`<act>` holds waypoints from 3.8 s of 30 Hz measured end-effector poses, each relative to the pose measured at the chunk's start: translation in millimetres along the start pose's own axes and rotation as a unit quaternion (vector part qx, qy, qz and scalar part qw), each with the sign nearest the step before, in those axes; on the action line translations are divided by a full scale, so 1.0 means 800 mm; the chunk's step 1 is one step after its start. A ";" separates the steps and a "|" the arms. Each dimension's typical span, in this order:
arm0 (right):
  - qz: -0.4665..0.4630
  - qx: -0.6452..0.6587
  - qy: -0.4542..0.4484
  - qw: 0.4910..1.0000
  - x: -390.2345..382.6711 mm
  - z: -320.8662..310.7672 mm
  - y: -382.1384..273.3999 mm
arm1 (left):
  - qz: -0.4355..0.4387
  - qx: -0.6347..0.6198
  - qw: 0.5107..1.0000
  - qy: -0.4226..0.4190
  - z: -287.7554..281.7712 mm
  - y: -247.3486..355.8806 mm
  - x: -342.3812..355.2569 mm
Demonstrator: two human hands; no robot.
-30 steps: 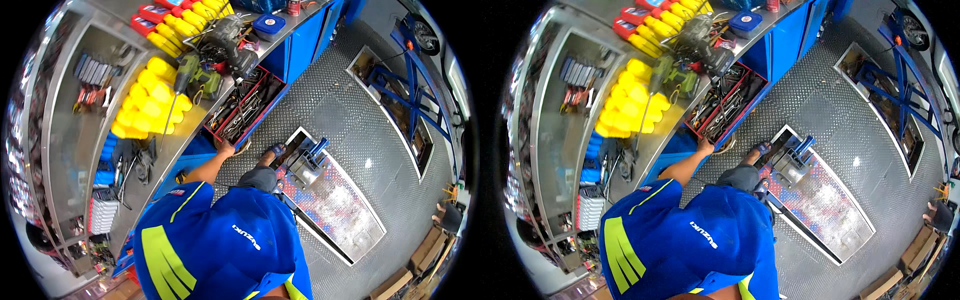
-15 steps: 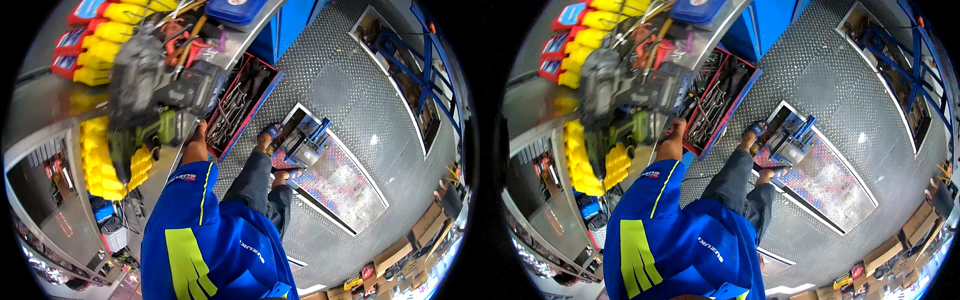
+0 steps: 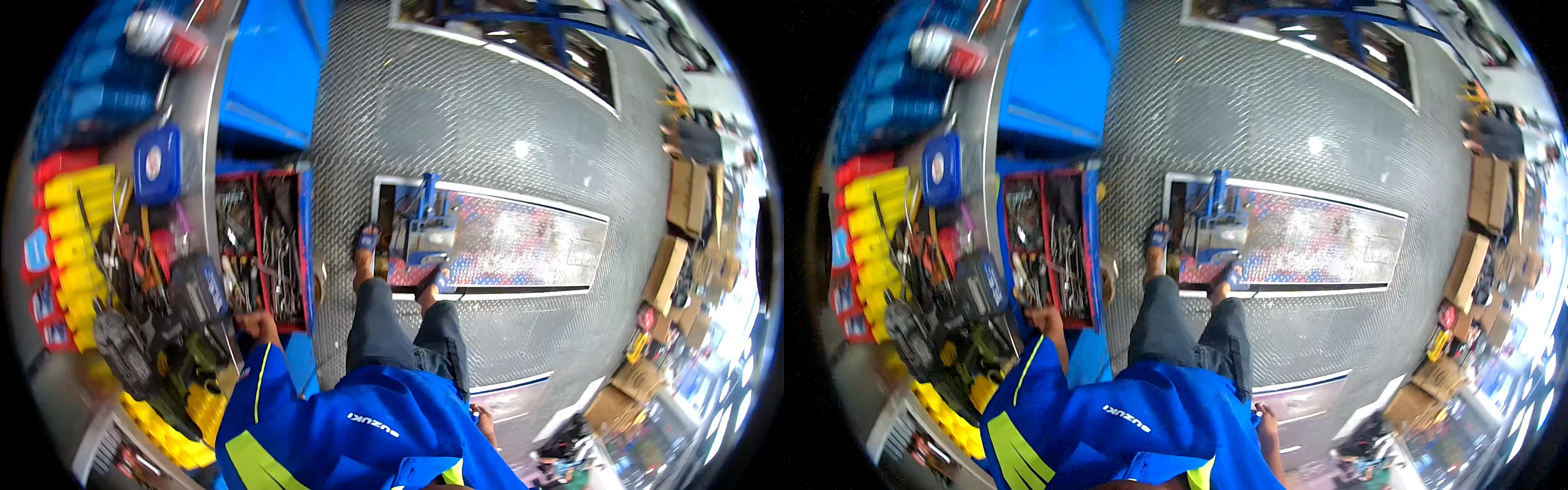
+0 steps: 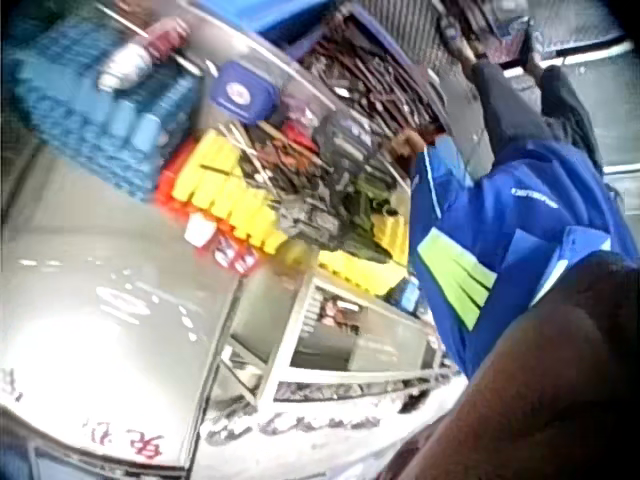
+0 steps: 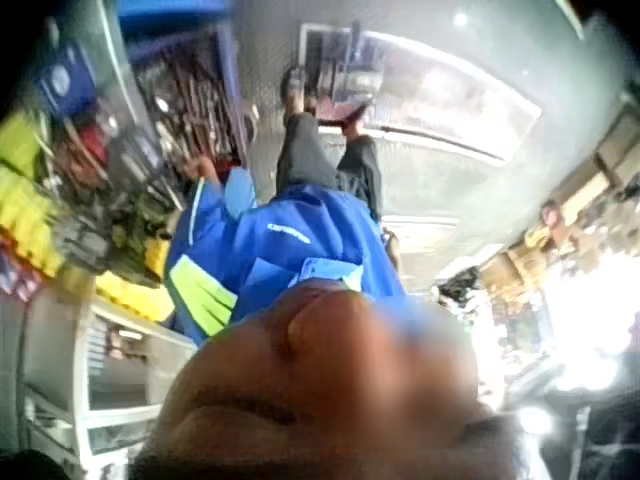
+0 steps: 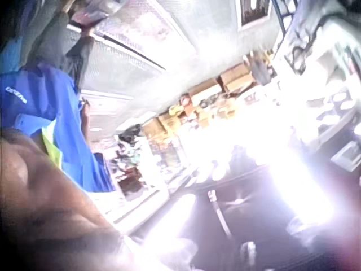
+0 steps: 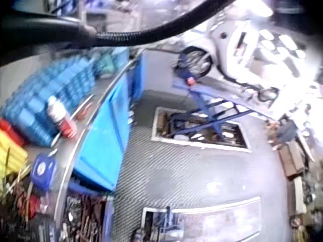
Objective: The person uses a flat-head screwdriver and an electric screwdriver to remove screws from the footrest panel of a white scooter, then lifts the panel to reveal the battery compartment and uses a screwdriver to disconnect wiring from the battery terminals.
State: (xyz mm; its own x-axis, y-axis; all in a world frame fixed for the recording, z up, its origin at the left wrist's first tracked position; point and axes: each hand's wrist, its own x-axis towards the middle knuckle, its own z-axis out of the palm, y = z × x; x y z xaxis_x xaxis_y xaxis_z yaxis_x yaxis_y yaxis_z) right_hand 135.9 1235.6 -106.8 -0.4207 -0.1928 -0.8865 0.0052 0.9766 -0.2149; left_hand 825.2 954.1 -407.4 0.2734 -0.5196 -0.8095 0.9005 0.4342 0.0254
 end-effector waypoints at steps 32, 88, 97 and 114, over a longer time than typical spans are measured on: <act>-0.482 0.067 -0.186 0.854 0.301 -0.542 -0.756 | 0.018 -0.713 0.126 0.689 0.340 -1.338 -0.472; -0.297 -0.318 -0.644 0.629 0.475 -0.477 -1.628 | -0.501 -0.653 -0.552 0.138 0.565 -1.655 -0.256; -0.292 -0.509 -0.642 0.493 0.334 -0.239 -1.493 | -0.526 -0.627 -0.574 -0.010 0.450 -1.422 -0.252; -0.398 -0.667 -0.594 0.210 0.125 0.266 -1.113 | -0.018 -0.050 -0.833 -0.551 0.083 -1.692 -0.210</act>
State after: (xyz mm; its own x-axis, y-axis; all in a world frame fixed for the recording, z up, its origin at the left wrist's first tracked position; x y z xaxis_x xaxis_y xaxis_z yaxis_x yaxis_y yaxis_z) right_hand 282.4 326.5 -91.5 0.7203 0.5408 -0.4344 -0.2305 -0.4041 -0.8852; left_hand -417.2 404.9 -266.5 -0.1255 0.5068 -0.8529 0.9369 0.3434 0.0662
